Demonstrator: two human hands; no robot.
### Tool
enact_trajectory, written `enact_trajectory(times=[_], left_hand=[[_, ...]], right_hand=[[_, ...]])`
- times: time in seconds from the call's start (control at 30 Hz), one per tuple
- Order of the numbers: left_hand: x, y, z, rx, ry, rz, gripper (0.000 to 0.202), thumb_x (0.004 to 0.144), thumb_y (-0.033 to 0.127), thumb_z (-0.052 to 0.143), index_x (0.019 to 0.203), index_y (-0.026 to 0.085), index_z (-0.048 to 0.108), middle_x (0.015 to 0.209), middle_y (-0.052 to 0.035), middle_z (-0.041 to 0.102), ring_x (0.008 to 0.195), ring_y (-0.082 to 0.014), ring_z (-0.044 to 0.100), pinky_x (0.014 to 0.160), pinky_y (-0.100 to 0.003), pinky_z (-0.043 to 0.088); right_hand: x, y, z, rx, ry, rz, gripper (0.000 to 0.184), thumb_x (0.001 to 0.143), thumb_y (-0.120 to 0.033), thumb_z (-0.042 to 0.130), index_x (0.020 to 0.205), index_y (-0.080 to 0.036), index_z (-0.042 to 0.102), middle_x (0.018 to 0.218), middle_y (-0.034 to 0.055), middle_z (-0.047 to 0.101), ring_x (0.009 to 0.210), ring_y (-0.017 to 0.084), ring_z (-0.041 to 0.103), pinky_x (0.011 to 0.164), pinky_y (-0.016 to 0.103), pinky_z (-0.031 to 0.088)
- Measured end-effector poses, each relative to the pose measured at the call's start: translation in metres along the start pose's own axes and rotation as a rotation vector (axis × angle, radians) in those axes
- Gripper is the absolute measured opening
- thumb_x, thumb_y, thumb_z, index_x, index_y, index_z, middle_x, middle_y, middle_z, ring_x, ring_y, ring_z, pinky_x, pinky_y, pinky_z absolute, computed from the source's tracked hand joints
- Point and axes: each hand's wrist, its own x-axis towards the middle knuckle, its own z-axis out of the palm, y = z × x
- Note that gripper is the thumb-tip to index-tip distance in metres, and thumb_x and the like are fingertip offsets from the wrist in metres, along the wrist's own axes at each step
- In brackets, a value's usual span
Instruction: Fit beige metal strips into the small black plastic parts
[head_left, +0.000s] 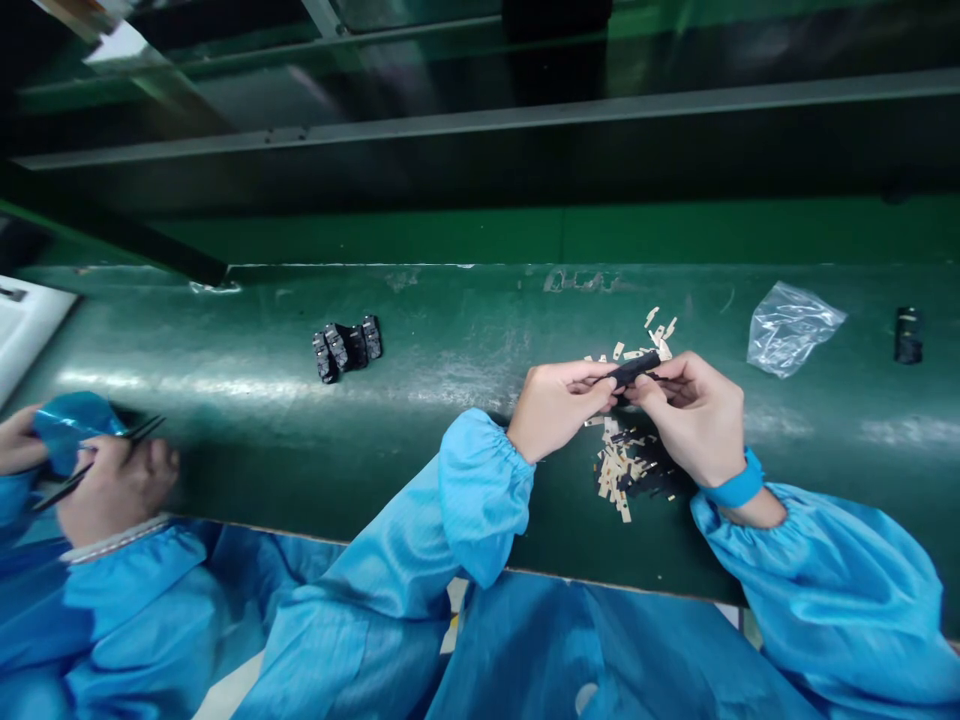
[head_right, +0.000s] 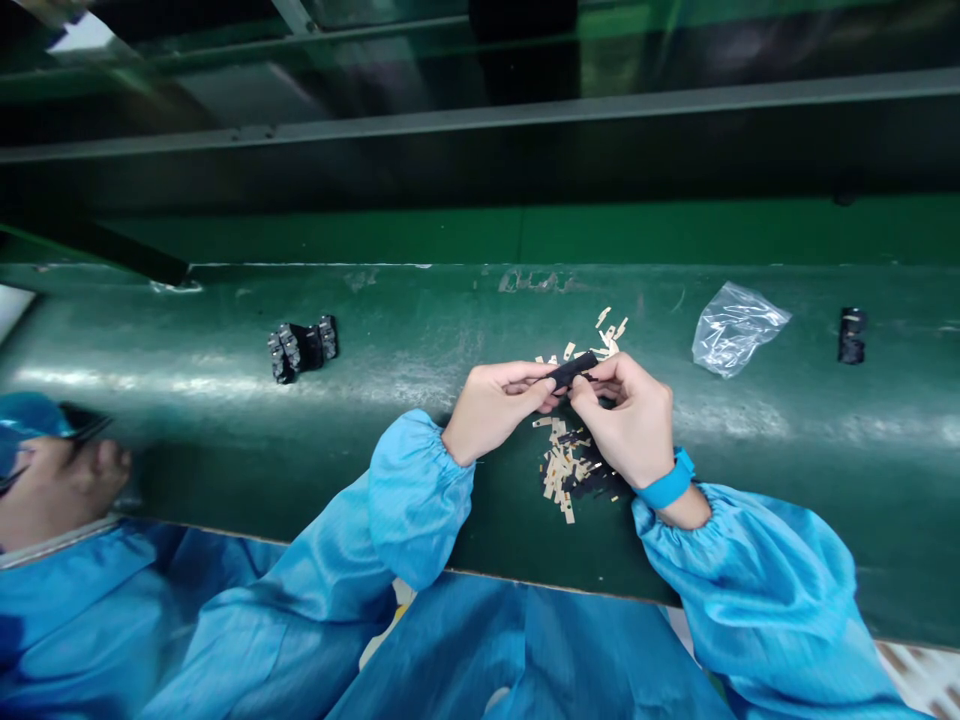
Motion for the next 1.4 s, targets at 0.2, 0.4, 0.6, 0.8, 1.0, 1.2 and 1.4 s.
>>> enact_trajectory(times=[0.2, 0.4, 0.6, 0.8, 1.0, 1.2, 1.4], left_hand=[[0.0, 0.0, 0.0, 0.001, -0.009, 0.029, 0.026, 0.084, 0.02, 0.075, 0.108, 0.013, 0.08, 0.091, -0.0086, 0.081, 0.078, -0.0169, 0.078, 0.071, -0.026, 0.066], [-0.004, -0.004, 0.0, 0.094, -0.006, 0.146, 0.026, 0.088, 0.025, 0.07, 0.111, 0.016, 0.08, 0.098, -0.0071, 0.082, 0.081, -0.0175, 0.078, 0.078, -0.03, 0.066], [-0.009, -0.004, 0.0, 0.209, 0.015, 0.215, 0.027, 0.09, 0.026, 0.067, 0.113, 0.02, 0.08, 0.106, -0.0056, 0.081, 0.088, -0.0182, 0.078, 0.087, -0.032, 0.066], [-0.003, -0.006, 0.001, 0.121, 0.062, 0.14, 0.022, 0.086, 0.023, 0.071, 0.105, 0.016, 0.08, 0.094, -0.0063, 0.081, 0.081, -0.0173, 0.078, 0.082, -0.031, 0.066], [0.001, 0.005, 0.003, -0.123, 0.038, -0.01, 0.025, 0.082, 0.021, 0.076, 0.105, 0.013, 0.073, 0.087, -0.0068, 0.079, 0.075, -0.0142, 0.075, 0.076, -0.027, 0.064], [-0.002, 0.002, 0.007, -0.157, -0.011, -0.037, 0.023, 0.082, 0.025, 0.079, 0.095, 0.014, 0.064, 0.081, -0.0036, 0.076, 0.072, -0.0119, 0.073, 0.074, -0.024, 0.06], [-0.003, 0.002, 0.009, -0.131, -0.041, -0.026, 0.028, 0.08, 0.029, 0.08, 0.095, 0.015, 0.061, 0.072, 0.002, 0.069, 0.062, -0.0086, 0.065, 0.061, -0.02, 0.056]], right_hand=[[-0.001, 0.0, -0.001, -0.036, 0.01, -0.029, 0.015, 0.086, -0.031, 0.073, 0.081, -0.024, 0.062, 0.075, 0.0015, 0.071, 0.068, 0.02, 0.074, 0.065, 0.033, 0.061], [-0.001, -0.006, 0.0, -0.186, 0.073, -0.096, 0.013, 0.086, -0.031, 0.072, 0.081, -0.024, 0.062, 0.075, 0.0013, 0.073, 0.065, 0.019, 0.072, 0.063, 0.031, 0.06], [-0.001, -0.011, 0.0, -0.359, 0.098, -0.207, 0.01, 0.087, -0.029, 0.069, 0.083, -0.025, 0.061, 0.073, 0.0003, 0.073, 0.062, 0.018, 0.071, 0.061, 0.03, 0.058], [0.0, -0.008, -0.006, -0.577, 0.099, -0.295, 0.02, 0.09, -0.039, 0.07, 0.101, -0.023, 0.063, 0.069, -0.0001, 0.071, 0.056, 0.017, 0.068, 0.054, 0.029, 0.052], [0.002, -0.008, -0.011, -0.269, 0.075, -0.197, 0.02, 0.091, -0.036, 0.07, 0.105, -0.023, 0.063, 0.082, 0.0034, 0.075, 0.068, 0.019, 0.073, 0.063, 0.032, 0.06], [0.007, -0.003, -0.007, 0.11, -0.072, -0.065, 0.012, 0.095, -0.031, 0.065, 0.104, -0.023, 0.063, 0.083, 0.0031, 0.074, 0.07, 0.019, 0.074, 0.071, 0.036, 0.064], [0.005, -0.005, -0.009, 0.084, -0.104, -0.072, 0.013, 0.099, -0.028, 0.06, 0.107, -0.023, 0.069, 0.084, 0.0035, 0.075, 0.071, 0.018, 0.073, 0.072, 0.035, 0.063]])
